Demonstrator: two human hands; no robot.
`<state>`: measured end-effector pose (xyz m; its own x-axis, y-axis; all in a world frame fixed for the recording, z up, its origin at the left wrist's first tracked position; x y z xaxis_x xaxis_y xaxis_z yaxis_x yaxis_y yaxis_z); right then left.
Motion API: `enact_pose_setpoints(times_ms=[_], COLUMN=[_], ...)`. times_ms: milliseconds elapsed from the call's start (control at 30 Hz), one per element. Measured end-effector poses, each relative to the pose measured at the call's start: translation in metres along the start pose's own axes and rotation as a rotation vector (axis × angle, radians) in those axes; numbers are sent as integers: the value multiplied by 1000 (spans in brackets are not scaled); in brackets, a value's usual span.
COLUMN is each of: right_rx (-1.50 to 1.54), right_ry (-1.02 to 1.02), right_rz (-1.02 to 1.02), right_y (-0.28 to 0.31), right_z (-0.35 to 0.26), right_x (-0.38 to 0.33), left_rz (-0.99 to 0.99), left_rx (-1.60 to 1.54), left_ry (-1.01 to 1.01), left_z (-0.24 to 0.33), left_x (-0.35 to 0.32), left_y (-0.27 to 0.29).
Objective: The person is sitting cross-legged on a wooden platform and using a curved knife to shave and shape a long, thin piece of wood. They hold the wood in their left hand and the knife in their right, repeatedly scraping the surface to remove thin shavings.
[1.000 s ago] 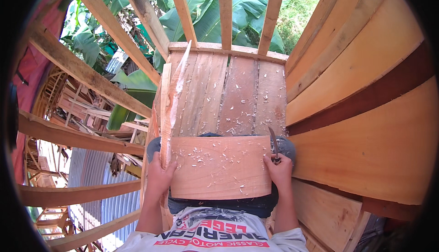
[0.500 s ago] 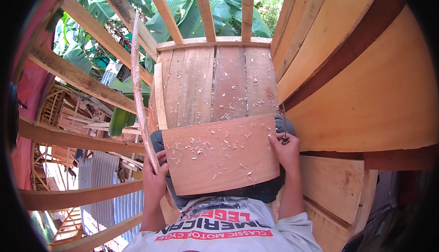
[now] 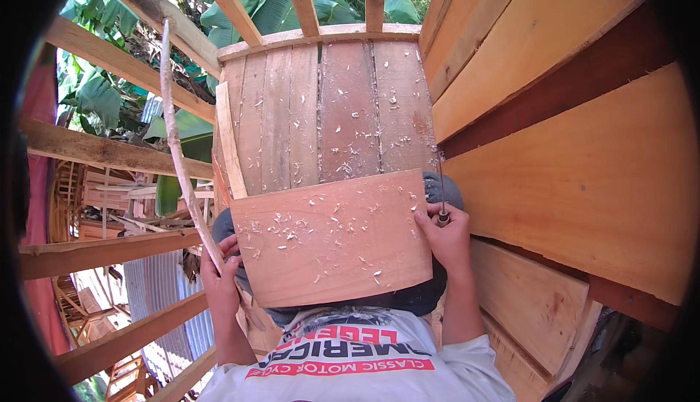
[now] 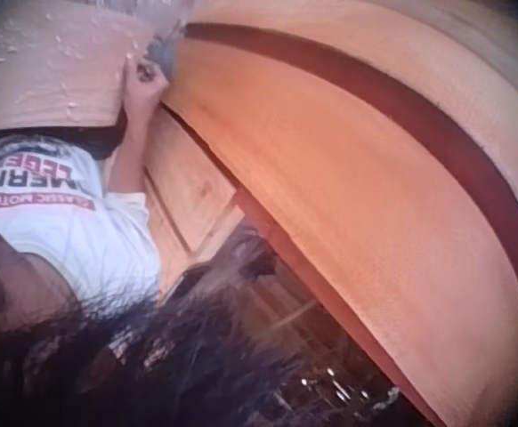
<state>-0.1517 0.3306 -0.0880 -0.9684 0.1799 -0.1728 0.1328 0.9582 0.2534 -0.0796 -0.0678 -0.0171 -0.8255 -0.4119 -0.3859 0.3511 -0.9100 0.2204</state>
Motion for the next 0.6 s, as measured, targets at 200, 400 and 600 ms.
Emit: enact_pose_setpoints(times_ms=[200,400,600], right_rx=[-1,-127,-133], right_ry=[-51,-34,-90], right_rz=[-52,-114,-64], right_y=[-3,-7,-3], right_z=[6,7,0], right_x=[7,13,11], left_rz=[-6,14,119], left_rx=[1,84,475], left_ry=[26,35,-117], left_z=[-2,-7,17], left_x=[8,13,20], left_y=[-4,-1,-2])
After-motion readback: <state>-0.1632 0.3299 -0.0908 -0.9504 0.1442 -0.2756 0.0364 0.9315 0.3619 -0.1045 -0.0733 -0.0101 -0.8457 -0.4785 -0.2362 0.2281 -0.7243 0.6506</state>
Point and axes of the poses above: each hand's wrist, its own x-axis towards the middle knuckle, its own y-axis out of the back of the hand, z = x × y, the point moved 7 cm from there along x, towards the middle knuckle, and after that the axes turned 9 degrees about y, right-handed, at the moved point
